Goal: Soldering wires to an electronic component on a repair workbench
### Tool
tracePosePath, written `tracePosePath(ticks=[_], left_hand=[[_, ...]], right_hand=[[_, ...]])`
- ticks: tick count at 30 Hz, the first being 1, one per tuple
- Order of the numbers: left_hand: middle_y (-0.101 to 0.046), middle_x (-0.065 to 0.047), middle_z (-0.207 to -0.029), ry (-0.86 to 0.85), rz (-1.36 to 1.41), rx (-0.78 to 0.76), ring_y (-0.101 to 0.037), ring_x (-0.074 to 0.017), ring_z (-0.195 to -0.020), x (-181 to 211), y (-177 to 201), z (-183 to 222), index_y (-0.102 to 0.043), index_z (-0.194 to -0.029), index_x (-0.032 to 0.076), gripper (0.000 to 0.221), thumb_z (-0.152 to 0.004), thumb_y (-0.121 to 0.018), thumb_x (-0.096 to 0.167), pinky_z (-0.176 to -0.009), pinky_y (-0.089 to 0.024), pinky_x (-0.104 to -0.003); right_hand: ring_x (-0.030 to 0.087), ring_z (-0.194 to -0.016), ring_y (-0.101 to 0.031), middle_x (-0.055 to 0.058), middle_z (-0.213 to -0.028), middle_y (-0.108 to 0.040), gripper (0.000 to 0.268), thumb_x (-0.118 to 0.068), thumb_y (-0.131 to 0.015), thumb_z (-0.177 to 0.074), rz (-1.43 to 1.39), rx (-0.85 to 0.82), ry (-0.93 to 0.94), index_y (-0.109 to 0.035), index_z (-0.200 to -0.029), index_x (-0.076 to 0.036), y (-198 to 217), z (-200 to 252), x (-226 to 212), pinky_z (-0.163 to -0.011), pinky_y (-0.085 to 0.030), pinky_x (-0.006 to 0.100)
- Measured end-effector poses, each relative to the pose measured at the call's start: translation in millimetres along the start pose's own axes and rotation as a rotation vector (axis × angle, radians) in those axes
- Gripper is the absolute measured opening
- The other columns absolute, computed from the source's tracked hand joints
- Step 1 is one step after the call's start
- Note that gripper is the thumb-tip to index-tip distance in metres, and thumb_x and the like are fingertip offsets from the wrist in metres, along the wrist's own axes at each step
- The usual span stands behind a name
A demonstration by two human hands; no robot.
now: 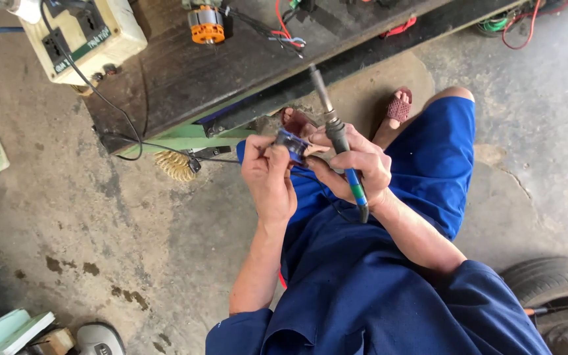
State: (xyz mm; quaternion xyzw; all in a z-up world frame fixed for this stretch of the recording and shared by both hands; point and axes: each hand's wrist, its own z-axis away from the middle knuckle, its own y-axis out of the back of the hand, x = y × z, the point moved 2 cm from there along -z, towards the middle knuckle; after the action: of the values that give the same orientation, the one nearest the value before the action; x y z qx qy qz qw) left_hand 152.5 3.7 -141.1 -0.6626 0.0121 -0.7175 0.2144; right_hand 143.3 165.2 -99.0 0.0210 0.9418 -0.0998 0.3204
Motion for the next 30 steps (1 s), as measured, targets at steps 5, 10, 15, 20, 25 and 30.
tracePosePath(ticks=[5, 10, 15, 20, 25, 30], left_hand=[[-0.060, -0.010, -0.080, -0.144, -0.172, -0.048, -0.061, -0.0099, -0.073, 23.1, -15.4, -6.3, -0.061, -0.101, 0.001, 0.022, -0.088, -0.078, 0.007, -0.067, -0.057, -0.024], [-0.067, -0.013, -0.094, -0.169, -0.356, -0.122, -0.069, -0.0164, -0.082, 50.2, -40.3, -17.7, -0.063, -0.119, 0.001, 0.040, -0.087, -0.084, 0.015, -0.076, -0.061, -0.030], [-0.053, -0.011, -0.106, -0.276, -0.578, -0.317, -0.060, -0.0198, -0.097, 67.1, -54.9, -32.2, -0.071, -0.123, 0.004, 0.035, -0.089, -0.075, 0.006, -0.079, -0.062, -0.034], [-0.058, -0.015, -0.106, -0.218, -0.467, -0.572, -0.058, -0.0243, -0.097, 65.5, -60.9, -47.0, -0.071, -0.106, 0.006, 0.020, -0.088, -0.063, 0.007, -0.083, -0.053, -0.039], [-0.063, -0.011, -0.079, -0.147, -0.276, -0.567, -0.057, -0.0183, -0.072, 68.8, -67.1, -68.5, -0.069, -0.088, 0.004, 0.006, -0.082, -0.072, 0.004, -0.074, -0.049, -0.033], [-0.060, -0.009, -0.087, -0.391, -0.509, -0.267, -0.055, -0.0166, -0.076, 104.9, -53.7, -107.3, -0.059, -0.093, 0.006, 0.006, -0.098, -0.062, 0.009, -0.072, -0.045, -0.029]], right_hand=[[0.044, -0.066, -0.070, 0.030, -0.090, -0.073, 0.033, 0.021, -0.081, -0.079, -0.011, -0.032, 0.035, -0.059, -0.094, 0.001, 1.4, -24.4, 6.7, -0.063, -0.061, 0.059], [0.041, -0.060, -0.070, 0.029, -0.081, -0.071, 0.033, 0.024, -0.080, -0.076, 0.018, -0.014, 0.081, -0.061, -0.092, 0.003, 12.0, -28.1, 17.5, -0.059, -0.061, 0.056], [0.040, -0.060, -0.065, 0.029, -0.079, -0.068, 0.032, 0.023, -0.078, -0.080, -0.008, 0.055, 0.006, -0.058, -0.089, 0.000, 31.0, -33.0, 29.5, -0.056, -0.059, 0.054], [0.036, -0.064, -0.065, 0.029, -0.083, -0.067, 0.035, 0.025, -0.078, -0.079, 0.009, 0.098, -0.011, -0.055, -0.088, 0.000, 44.8, -34.8, 54.3, -0.061, -0.058, 0.052], [0.036, -0.068, -0.068, 0.026, -0.083, -0.067, 0.032, 0.023, -0.080, -0.078, 0.002, 0.032, -0.061, -0.057, -0.082, 0.000, 44.1, -49.3, 78.8, -0.060, -0.058, 0.048], [0.030, -0.111, -0.077, 0.012, -0.117, -0.077, 0.039, -0.004, -0.087, -0.097, 0.599, 0.030, -0.160, -0.052, -0.107, -0.018, 30.4, -91.9, 86.8, -0.088, -0.056, 0.032]])
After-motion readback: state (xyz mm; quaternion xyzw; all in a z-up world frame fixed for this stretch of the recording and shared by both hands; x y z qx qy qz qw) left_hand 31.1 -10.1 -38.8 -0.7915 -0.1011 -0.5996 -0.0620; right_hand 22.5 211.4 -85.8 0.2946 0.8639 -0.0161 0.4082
